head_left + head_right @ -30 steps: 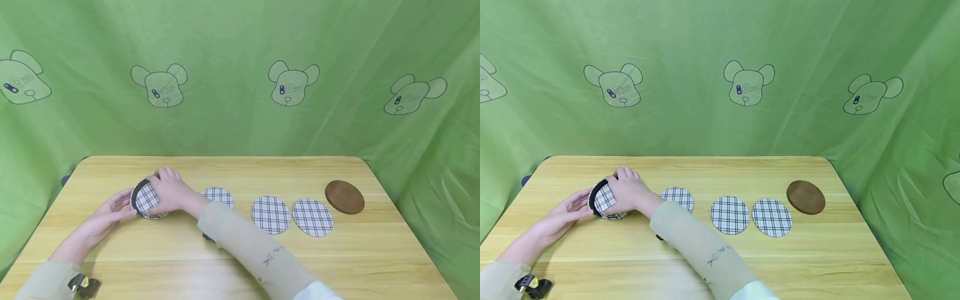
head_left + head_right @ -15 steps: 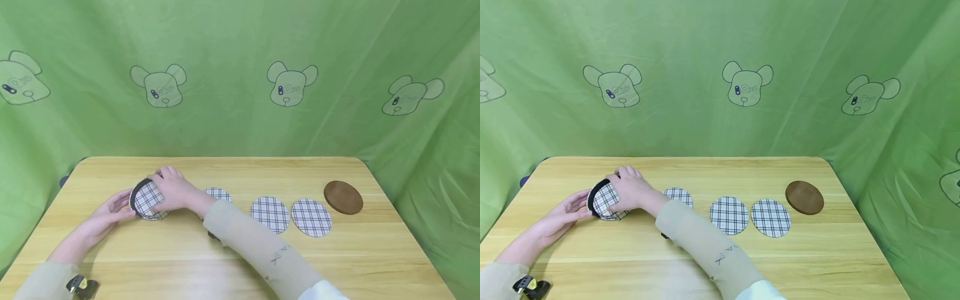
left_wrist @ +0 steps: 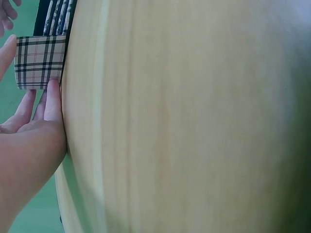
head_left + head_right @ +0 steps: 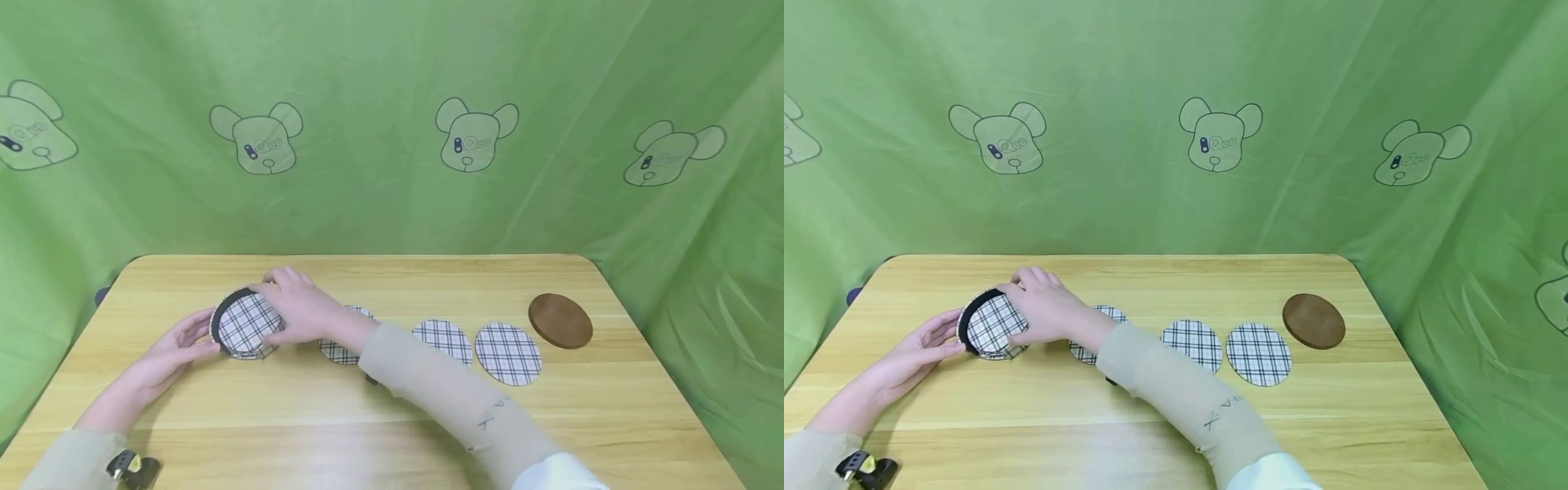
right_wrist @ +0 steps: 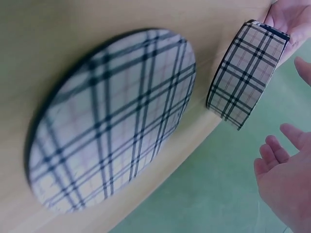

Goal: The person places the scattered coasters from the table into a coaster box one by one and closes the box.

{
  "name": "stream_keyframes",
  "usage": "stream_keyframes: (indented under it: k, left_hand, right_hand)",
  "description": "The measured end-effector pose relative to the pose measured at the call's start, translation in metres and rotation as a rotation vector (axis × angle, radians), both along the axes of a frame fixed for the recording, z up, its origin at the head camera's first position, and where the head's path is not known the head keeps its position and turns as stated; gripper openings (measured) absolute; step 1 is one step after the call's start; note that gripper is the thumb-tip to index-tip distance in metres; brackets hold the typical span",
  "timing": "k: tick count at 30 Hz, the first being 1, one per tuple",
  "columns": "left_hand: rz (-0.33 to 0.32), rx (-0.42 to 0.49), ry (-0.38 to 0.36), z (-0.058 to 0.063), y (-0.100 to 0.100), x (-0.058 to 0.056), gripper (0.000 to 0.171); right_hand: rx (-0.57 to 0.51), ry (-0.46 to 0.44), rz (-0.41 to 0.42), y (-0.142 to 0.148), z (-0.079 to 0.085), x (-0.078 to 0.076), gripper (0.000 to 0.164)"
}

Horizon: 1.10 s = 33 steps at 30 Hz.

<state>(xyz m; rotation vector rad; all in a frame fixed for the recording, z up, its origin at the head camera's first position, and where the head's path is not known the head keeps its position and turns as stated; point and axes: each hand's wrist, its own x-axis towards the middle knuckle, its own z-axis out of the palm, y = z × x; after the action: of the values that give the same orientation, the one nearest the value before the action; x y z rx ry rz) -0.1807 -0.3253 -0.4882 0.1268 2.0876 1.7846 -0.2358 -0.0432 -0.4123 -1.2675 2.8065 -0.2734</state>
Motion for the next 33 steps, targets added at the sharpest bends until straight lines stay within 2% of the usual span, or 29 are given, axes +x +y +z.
stream_keyframes:
  k: [6,12,22,33]
  left_hand:
    - [-0.004,0.028,0.022,0.001,0.000,0.000,0.084]
    - [-0.001,0.013,0.012,0.001,0.000,-0.001,0.084]
    - [-0.006,0.016,0.018,0.000,-0.001,-0.001,0.083]
    - [0.000,0.020,0.018,0.000,0.000,0.000,0.084]
  right_hand:
    - [-0.027,-0.018,0.005,0.016,0.003,0.000,0.096]
    - [-0.032,-0.025,0.006,0.032,0.004,0.001,0.098]
    - [0.000,-0.016,0.084,0.059,0.001,0.002,0.098]
    - [-0.016,-0.130,0.098,0.088,-0.003,0.002,0.095]
